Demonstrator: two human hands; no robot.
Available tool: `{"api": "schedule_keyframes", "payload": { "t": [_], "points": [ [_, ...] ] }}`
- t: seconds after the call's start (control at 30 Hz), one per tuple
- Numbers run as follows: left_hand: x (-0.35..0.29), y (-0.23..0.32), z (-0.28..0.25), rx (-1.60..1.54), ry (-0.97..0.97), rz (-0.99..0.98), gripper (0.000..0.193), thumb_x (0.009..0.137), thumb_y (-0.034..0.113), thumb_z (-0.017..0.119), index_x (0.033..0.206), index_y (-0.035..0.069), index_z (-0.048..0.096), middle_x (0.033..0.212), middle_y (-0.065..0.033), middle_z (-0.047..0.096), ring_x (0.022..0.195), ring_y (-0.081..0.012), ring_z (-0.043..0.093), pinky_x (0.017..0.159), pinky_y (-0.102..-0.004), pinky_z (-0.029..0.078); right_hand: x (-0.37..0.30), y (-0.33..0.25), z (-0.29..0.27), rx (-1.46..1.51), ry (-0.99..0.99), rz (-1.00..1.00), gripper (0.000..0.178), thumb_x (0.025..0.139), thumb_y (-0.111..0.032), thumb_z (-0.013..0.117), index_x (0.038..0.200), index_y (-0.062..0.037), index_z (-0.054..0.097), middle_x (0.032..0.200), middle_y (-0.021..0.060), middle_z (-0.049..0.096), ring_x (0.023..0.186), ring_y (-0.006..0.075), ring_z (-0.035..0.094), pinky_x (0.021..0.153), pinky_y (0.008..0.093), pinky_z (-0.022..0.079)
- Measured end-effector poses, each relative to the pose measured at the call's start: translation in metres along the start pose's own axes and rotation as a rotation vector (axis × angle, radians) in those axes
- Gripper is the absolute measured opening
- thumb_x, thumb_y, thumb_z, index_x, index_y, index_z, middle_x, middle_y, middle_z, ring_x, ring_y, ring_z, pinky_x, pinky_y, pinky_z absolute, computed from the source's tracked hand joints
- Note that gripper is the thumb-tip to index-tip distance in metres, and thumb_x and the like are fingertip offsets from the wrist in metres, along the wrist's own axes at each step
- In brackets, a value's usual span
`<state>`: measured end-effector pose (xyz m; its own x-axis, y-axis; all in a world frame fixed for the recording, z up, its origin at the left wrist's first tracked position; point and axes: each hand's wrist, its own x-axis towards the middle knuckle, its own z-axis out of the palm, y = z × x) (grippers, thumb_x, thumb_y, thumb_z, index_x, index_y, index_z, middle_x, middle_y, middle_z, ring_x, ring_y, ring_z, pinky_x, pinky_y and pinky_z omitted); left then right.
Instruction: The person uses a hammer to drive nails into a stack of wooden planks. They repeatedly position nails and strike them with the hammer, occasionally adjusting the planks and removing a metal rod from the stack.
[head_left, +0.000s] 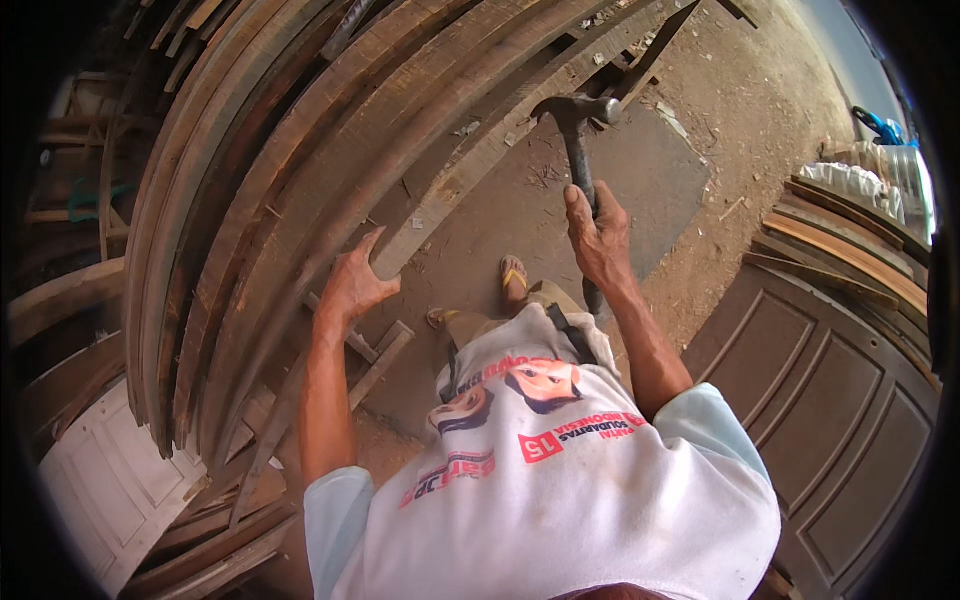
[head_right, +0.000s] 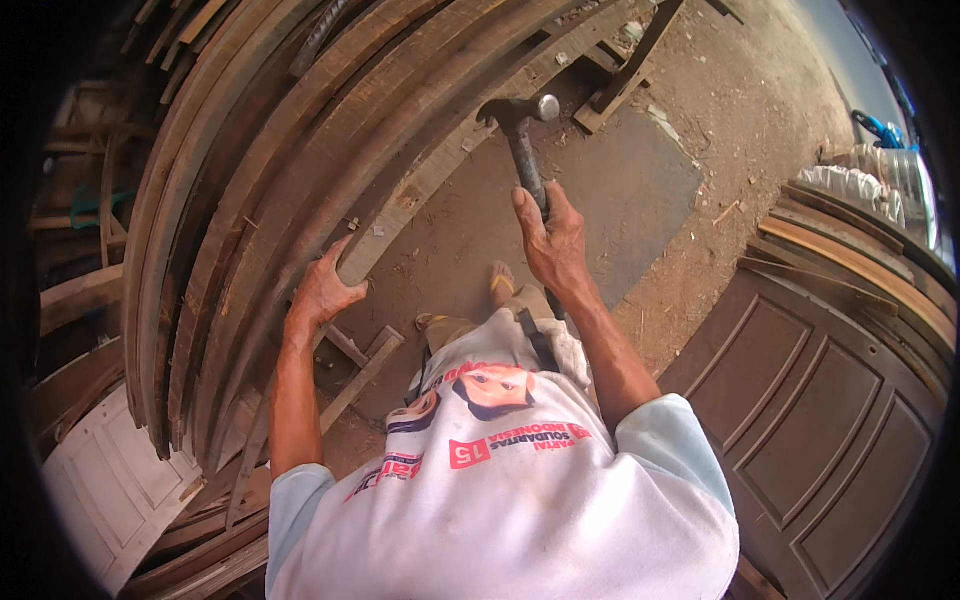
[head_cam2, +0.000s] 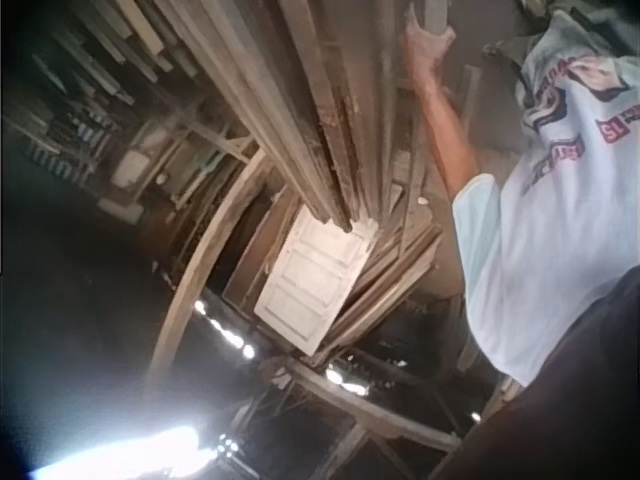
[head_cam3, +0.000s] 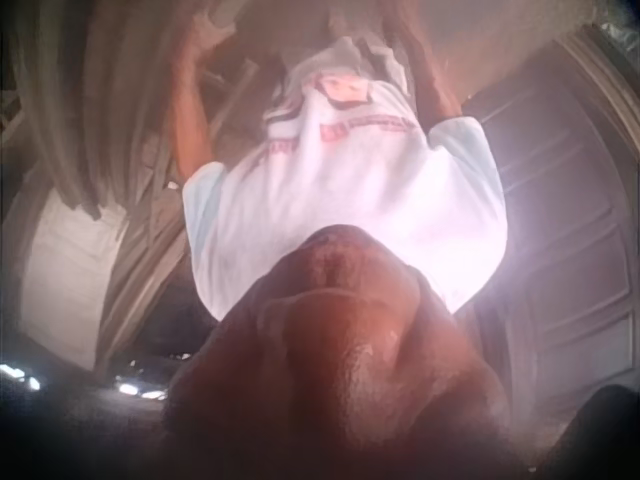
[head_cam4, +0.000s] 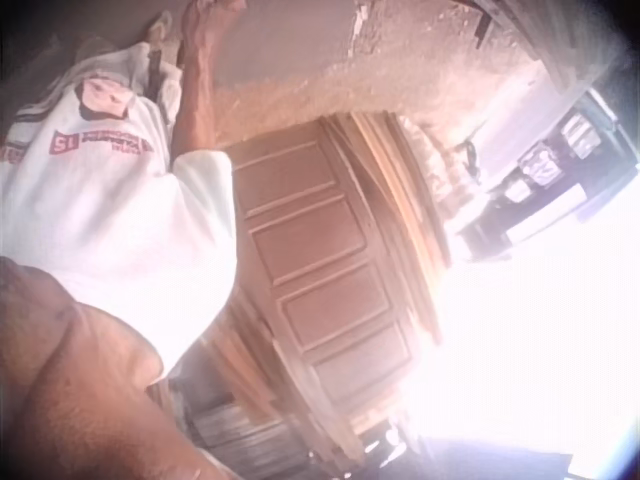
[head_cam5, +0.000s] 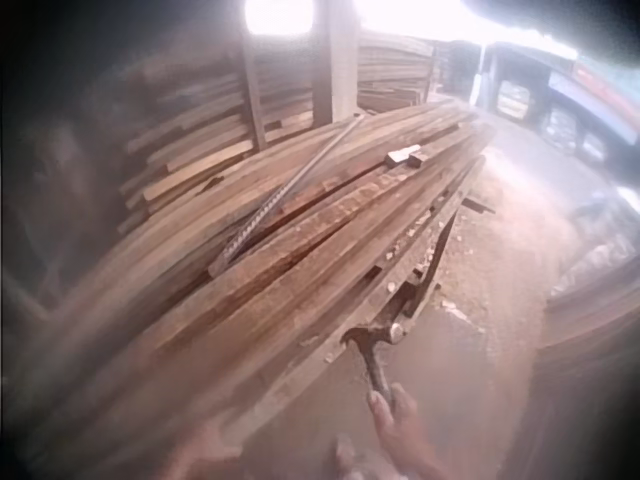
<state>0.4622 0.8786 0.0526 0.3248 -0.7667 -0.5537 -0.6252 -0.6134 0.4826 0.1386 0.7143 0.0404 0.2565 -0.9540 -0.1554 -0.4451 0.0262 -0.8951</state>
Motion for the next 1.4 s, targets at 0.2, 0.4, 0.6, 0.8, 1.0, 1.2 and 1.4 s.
{"api": "schedule_keyframes", "payload": {
  "t": [0.2,0.4,0.6,0.8,1.0,1.2,1.4],
  "points": [
    [0.0,0.0,0.003,0.018,0.034,0.021,0.09,0.07,0.027,0.082,0.153,0.008,0.05,0.124,-0.028,0.071,0.118,-0.0391,0.069,0.1,-0.0439,0.055,0.039,-0.011,0.01,0.307,0.135,-0.237,0.045,0.107,-0.05,0.057,0.095,-0.0068,0.054,0.07,0.0017,0.05,0.061,0.0133,0.048,0.055,0.0334,0.043],
    [0.002,-0.004,0.008,0.015,0.064,0.076,0.09,0.07,0.026,0.081,0.152,0.006,0.051,0.127,-0.0282,0.07,0.121,-0.0386,0.069,0.102,-0.0426,0.054,0.043,0.027,0.016,-0.139,-0.067,0.136,0.051,0.105,-0.05,0.059,0.096,0.0003,0.057,0.074,0.0206,0.058,0.07,0.0316,0.06,0.069,0.0472,0.05],
    [0.006,-0.015,0.006,0.049,0.061,0.07,0.091,0.069,0.024,0.079,0.153,0.007,0.051,0.13,-0.027,0.07,0.12,-0.037,0.069,0.104,-0.0412,0.054,0.048,-0.005,0.0,-0.094,0.014,-0.102,0.049,0.105,-0.05,0.061,0.092,-0.0036,0.057,0.068,0.0056,0.054,0.063,0.0164,0.054,0.058,0.0394,0.047],
    [0.002,-0.008,0.007,-0.01,0.047,0.058,0.088,0.071,0.023,0.08,0.153,0.008,0.05,0.124,-0.0252,0.072,0.115,-0.036,0.071,0.099,-0.0426,0.055,0.045,-0.027,0.003,0.542,0.214,-0.363,0.028,0.107,-0.033,0.063,0.097,-0.0089,0.053,0.071,-0.0026,0.05,0.06,0.0057,0.046,0.051,0.027,0.039],
    [0.006,-0.008,0.004,0.022,0.073,0.043,0.087,0.072,0.023,0.08,0.152,0.007,0.051,0.128,-0.0244,0.071,0.118,-0.0348,0.071,0.101,-0.0414,0.055,0.053,0.036,0.028,-0.159,-0.031,0.001,0.051,0.106,-0.054,0.057,0.094,-0.0047,0.056,0.072,0.0051,0.054,0.069,0.0159,0.055,0.062,0.0385,0.046],
    [-0.001,-0.013,0.012,0.014,0.08,0.067,0.089,0.071,0.023,0.08,0.153,0.009,0.049,0.126,-0.0258,0.071,0.116,-0.0371,0.071,0.099,-0.0429,0.056,0.042,-0.031,0.0,0.185,0.106,-0.212,0.044,0.105,-0.047,0.063,0.091,-0.0056,0.056,0.069,0.0017,0.052,0.063,0.0122,0.053,0.056,0.0334,0.045],
    [-0.004,0.002,0.008,0.0,0.034,0.011,0.089,0.07,0.02,0.08,0.153,0.01,0.049,0.127,-0.0261,0.07,0.118,-0.0388,0.07,0.101,-0.0443,0.055,0.039,0.016,0.013,0.386,0.281,-0.332,0.035,0.109,-0.039,0.06,0.099,-0.0055,0.056,0.072,0.0019,0.056,0.062,0.0111,0.054,0.054,0.0292,0.045]
  ]
}}
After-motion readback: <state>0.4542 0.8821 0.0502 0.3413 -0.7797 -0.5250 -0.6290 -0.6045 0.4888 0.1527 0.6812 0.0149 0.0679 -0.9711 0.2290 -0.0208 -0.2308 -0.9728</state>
